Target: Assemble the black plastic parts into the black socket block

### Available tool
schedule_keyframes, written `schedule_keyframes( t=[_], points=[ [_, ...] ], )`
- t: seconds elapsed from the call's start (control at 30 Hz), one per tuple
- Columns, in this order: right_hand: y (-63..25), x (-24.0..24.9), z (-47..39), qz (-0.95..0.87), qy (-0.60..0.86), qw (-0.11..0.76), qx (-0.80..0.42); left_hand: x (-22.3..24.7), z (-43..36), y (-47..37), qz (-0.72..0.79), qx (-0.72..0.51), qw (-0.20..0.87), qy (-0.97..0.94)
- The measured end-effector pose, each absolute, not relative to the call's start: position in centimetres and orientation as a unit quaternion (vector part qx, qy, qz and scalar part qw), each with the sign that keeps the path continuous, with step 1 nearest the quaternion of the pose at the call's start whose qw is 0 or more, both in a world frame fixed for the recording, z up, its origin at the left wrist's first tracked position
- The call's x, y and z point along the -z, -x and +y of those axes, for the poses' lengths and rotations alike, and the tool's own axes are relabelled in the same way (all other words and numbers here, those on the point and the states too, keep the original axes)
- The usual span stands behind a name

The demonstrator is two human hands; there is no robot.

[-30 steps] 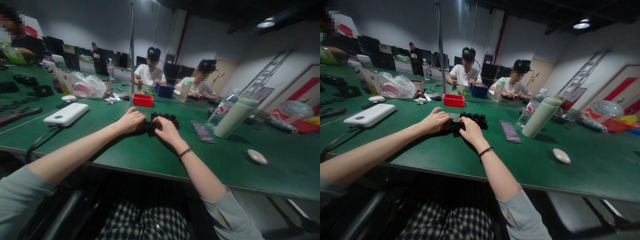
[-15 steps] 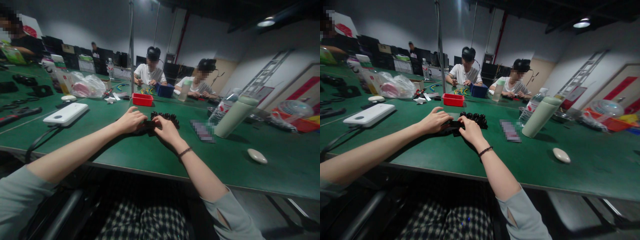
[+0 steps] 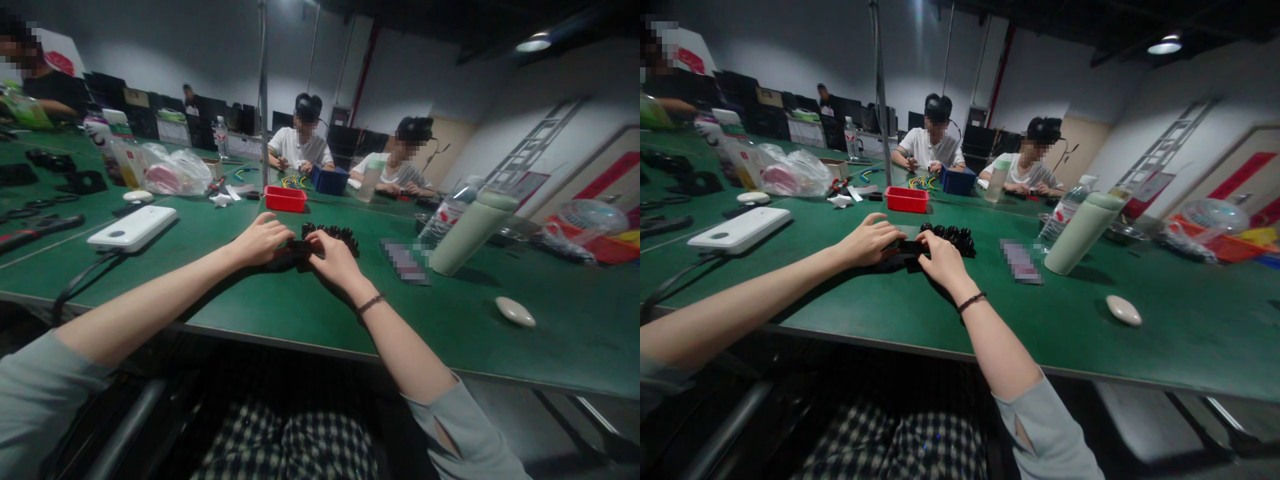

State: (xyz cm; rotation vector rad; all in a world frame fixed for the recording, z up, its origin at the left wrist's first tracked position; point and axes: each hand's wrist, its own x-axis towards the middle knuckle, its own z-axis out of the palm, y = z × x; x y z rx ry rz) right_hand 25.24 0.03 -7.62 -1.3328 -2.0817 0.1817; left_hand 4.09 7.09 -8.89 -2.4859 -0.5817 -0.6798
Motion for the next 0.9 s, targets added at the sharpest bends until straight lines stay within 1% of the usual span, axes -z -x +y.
schedule_keyframes(
  t=[0.3, 0.5, 0.9],
  points=[
    [-25.31, 7.55, 0.06, -0.796, 0.503, 0.329, -0.069, 8.90, 7.12, -3.95, -0.196, 0.259, 0.261, 0.909],
    [-25.37, 7.50, 0.01, -0.801, 0.504, 0.320, -0.042, 8.77, 7.02, -3.93, -0.188, 0.267, 0.260, 0.909],
    [-25.45, 7.74, 0.35, -0.805, 0.476, 0.349, -0.063, 9.04, 7.23, -3.88, -0.181, 0.274, 0.250, 0.911]
  ],
)
